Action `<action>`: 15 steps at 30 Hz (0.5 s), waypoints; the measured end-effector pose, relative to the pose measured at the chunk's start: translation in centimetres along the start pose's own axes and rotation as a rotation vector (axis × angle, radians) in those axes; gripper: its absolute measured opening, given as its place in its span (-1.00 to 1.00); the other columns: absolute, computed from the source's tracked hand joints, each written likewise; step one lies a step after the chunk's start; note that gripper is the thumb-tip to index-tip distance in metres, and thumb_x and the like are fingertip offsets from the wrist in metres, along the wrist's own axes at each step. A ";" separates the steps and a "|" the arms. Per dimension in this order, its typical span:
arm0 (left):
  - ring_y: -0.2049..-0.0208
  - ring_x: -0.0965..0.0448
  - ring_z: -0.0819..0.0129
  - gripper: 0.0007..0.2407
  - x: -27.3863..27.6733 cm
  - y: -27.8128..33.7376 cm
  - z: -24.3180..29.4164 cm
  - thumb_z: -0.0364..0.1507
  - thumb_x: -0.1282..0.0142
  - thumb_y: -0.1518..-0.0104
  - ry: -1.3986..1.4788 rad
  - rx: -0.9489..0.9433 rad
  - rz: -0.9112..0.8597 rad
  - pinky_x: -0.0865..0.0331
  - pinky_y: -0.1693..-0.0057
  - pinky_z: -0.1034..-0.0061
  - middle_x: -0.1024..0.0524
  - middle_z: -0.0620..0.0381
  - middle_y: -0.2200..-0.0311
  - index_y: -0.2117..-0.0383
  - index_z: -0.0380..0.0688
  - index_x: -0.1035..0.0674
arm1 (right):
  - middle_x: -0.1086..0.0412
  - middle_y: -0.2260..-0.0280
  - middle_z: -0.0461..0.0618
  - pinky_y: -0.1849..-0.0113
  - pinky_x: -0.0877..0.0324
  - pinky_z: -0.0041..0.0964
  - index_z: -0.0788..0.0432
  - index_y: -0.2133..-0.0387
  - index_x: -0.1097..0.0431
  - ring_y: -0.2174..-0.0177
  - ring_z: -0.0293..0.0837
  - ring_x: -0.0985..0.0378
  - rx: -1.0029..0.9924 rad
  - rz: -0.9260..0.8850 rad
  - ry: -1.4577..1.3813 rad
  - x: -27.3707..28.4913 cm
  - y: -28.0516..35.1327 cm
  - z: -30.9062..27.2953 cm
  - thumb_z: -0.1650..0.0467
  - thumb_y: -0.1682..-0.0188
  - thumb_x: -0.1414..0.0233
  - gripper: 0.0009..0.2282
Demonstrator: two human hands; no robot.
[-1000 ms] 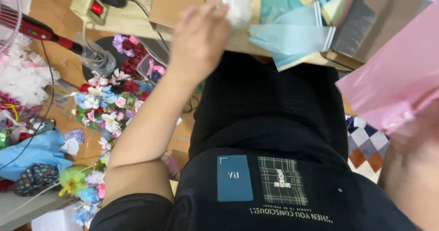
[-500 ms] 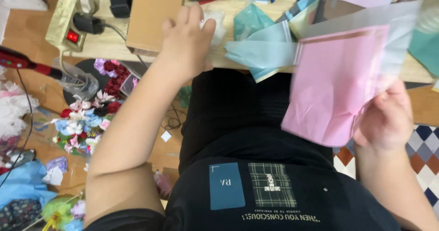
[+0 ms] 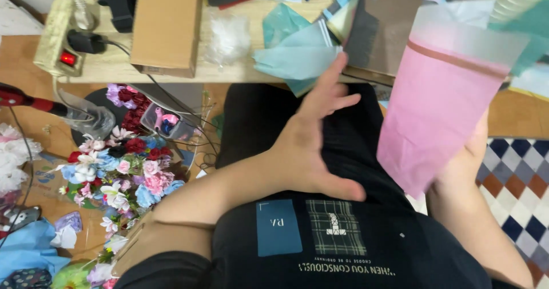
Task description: The person folds a light green piece of paper and then a pink piece of paper on a cluttered table. They then pick up a light blue sheet and walk around the room while holding it.
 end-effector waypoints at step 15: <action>0.42 -0.59 0.35 -0.23 -10.1 -3.8 -4.4 -0.64 0.09 -0.02 0.103 0.525 -0.142 -0.52 0.33 0.61 -0.42 -0.18 -0.20 -0.43 0.23 0.04 | -0.10 0.14 0.16 0.05 -0.22 -0.14 0.38 0.07 -0.09 0.19 0.01 -0.28 0.487 0.074 0.734 3.2 2.2 -7.9 0.38 -0.36 0.24 -0.80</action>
Point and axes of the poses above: each hand's wrist, its own y-axis away from the middle knuckle, its own x-axis out of the back of the hand, z = x × y, the point moved 7 cm from there along -y, towards the middle knuckle
